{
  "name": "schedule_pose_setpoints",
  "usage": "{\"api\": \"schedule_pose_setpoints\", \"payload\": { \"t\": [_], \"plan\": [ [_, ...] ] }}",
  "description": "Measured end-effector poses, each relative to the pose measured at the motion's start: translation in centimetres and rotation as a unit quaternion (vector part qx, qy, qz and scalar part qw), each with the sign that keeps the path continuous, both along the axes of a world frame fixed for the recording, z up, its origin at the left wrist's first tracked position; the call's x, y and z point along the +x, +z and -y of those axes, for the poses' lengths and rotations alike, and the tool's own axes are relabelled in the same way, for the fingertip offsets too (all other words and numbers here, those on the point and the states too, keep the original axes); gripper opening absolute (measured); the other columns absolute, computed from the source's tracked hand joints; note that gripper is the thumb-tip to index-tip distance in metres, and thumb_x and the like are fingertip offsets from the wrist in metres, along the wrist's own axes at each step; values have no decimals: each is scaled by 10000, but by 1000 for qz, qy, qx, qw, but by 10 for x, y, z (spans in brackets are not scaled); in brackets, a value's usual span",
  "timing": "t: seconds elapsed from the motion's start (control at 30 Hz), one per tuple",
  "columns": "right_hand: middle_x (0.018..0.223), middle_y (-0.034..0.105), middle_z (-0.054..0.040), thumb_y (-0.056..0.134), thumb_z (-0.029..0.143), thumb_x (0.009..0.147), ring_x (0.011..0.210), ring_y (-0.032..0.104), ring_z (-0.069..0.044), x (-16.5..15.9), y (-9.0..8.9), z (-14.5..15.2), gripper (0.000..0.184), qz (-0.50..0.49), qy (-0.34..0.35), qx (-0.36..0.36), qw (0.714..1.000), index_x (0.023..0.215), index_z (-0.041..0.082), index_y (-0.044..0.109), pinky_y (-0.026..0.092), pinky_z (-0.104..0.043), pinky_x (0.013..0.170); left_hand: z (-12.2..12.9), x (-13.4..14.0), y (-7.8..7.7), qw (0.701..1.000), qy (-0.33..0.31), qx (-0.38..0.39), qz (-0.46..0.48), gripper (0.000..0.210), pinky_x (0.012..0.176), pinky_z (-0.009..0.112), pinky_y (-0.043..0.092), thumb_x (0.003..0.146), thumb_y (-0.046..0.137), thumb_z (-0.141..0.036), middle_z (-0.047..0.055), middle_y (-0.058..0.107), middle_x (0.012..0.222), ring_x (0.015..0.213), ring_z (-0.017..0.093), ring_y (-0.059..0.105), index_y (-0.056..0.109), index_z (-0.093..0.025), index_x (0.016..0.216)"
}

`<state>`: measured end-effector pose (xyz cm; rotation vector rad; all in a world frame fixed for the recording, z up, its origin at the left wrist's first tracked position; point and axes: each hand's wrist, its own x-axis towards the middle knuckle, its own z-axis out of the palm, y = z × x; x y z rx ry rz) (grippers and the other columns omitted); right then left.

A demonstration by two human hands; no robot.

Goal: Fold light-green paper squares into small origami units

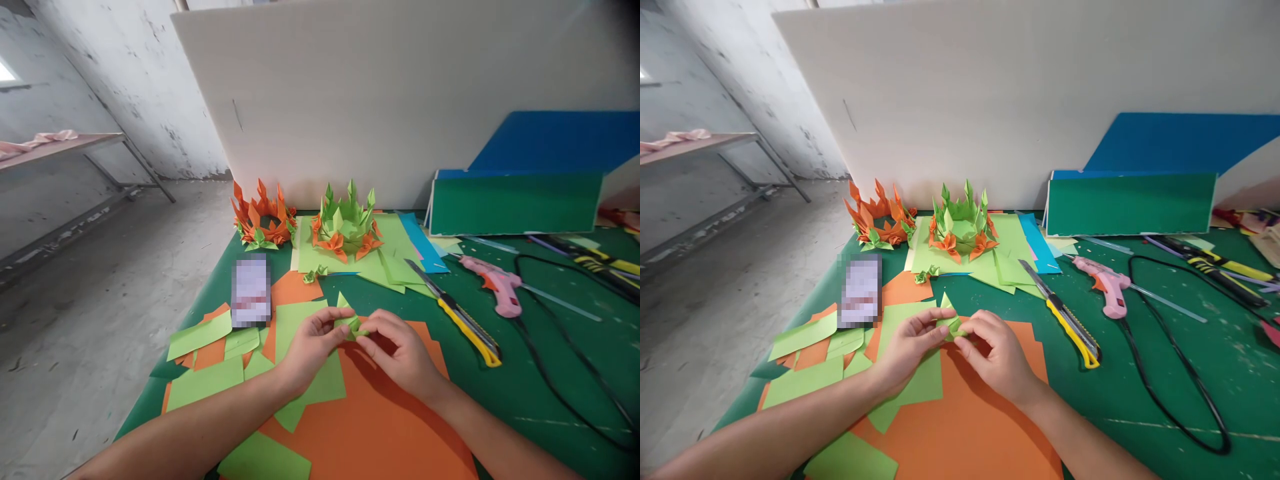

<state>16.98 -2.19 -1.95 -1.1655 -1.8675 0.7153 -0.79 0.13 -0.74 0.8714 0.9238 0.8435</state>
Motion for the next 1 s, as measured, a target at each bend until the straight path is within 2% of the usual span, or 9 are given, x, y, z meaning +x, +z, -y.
{"api": "schedule_pose_setpoints", "payload": {
  "t": [0.13, 0.3, 0.6, 0.83, 1.0],
  "plan": [
    [818, 558, -26, 568, 254, 910, 784, 577, -173, 1, 0, -1, 91, -51, -15, -24, 998, 827, 223, 591, 486, -284, 692, 1, 1, -1, 995, 13, 85, -49, 355, 799, 288, 487, 702, 775, -270, 64, 664, 1061, 951, 191, 600, 670, -200, 1033],
    [811, 568, -23, 568, 247, 913, 782, 579, -172, 1, -1, 0, 98, -41, -6, -21, 999, 825, 226, 607, 476, -286, 697, 1, 3, -2, 981, 12, 161, -104, 283, 780, 290, 483, 742, 700, -203, 74, 618, 1109, 987, 202, 583, 646, -200, 1020],
    [784, 584, -26, 575, 231, 905, 763, 571, -179, -1, 0, 0, 99, -11, -5, -4, 1000, 810, 224, 603, 467, -294, 670, 3, 4, -4, 965, -2, 230, -124, 317, 803, 268, 505, 737, 573, -63, 50, 569, 1034, 972, 173, 590, 617, -202, 1018],
    [780, 568, -17, 582, 239, 900, 744, 564, -170, -2, 1, 1, 100, -32, -3, -28, 999, 803, 221, 604, 446, -283, 661, 4, 4, -10, 960, -7, 252, -125, 334, 824, 273, 500, 758, 550, -61, 46, 555, 1048, 970, 166, 583, 597, -213, 1052],
    [743, 527, -7, 563, 286, 911, 711, 533, -166, -1, 0, 0, 170, -48, -25, -50, 997, 757, 215, 564, 428, -276, 639, 6, 5, -12, 963, -9, 242, -116, 266, 785, 269, 514, 807, 594, -142, 47, 532, 1040, 950, 168, 579, 610, -217, 1062]
  ]
}}
